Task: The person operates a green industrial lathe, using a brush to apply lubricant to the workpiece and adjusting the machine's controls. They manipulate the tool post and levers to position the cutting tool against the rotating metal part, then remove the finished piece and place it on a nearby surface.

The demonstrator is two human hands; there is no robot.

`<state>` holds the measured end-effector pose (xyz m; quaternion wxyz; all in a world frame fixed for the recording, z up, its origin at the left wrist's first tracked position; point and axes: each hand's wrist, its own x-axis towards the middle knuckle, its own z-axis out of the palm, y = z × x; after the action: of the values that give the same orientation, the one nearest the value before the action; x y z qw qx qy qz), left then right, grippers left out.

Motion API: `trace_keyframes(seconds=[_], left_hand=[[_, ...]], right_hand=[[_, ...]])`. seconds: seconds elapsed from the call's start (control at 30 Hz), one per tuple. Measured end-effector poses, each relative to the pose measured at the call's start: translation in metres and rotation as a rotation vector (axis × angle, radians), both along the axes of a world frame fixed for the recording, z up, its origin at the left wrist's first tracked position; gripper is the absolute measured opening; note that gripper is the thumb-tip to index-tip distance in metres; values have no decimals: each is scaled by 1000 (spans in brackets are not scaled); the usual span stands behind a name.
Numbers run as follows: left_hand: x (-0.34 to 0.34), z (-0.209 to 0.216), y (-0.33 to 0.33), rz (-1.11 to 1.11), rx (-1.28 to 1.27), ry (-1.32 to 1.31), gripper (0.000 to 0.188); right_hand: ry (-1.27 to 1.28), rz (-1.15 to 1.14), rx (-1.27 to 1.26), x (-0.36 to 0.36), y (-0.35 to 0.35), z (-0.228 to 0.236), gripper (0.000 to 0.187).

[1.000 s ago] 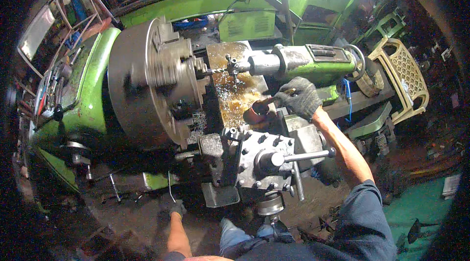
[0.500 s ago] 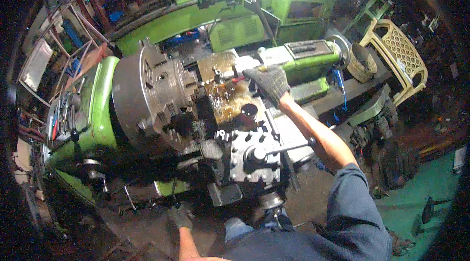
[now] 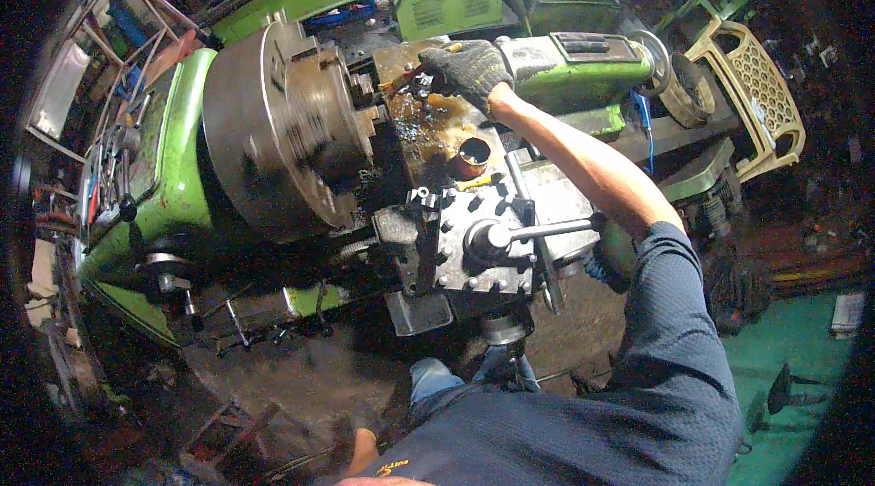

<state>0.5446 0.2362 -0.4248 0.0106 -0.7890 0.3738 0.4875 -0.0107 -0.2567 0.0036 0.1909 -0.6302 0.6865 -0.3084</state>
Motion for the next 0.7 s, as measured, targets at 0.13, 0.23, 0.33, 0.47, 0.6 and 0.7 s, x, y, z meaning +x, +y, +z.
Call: trace_keyframes(seconds=[0.13,0.23,0.33,0.47,0.6,0.7], left_hand=[[-9,-5,-20,58,-48,70,18],[-22,-4,-43,234,-103,235,15],[-34,3,-60,501,-120,449,12],[-46,11,-74,660,-91,536,13],[-23,-20,-68,-271,-634,38,16],[-9,-26,-57,-564,-742,-123,19]], right_hand=[[172,-147,-11,5,-18,-12,48],[271,-117,-30,10,-7,-5,46],[185,-82,-60,15,2,-2,43],[-45,-124,14,23,3,3,46],[178,-113,-15,20,-12,-3,46],[162,-130,-98,8,-5,-11,45]])
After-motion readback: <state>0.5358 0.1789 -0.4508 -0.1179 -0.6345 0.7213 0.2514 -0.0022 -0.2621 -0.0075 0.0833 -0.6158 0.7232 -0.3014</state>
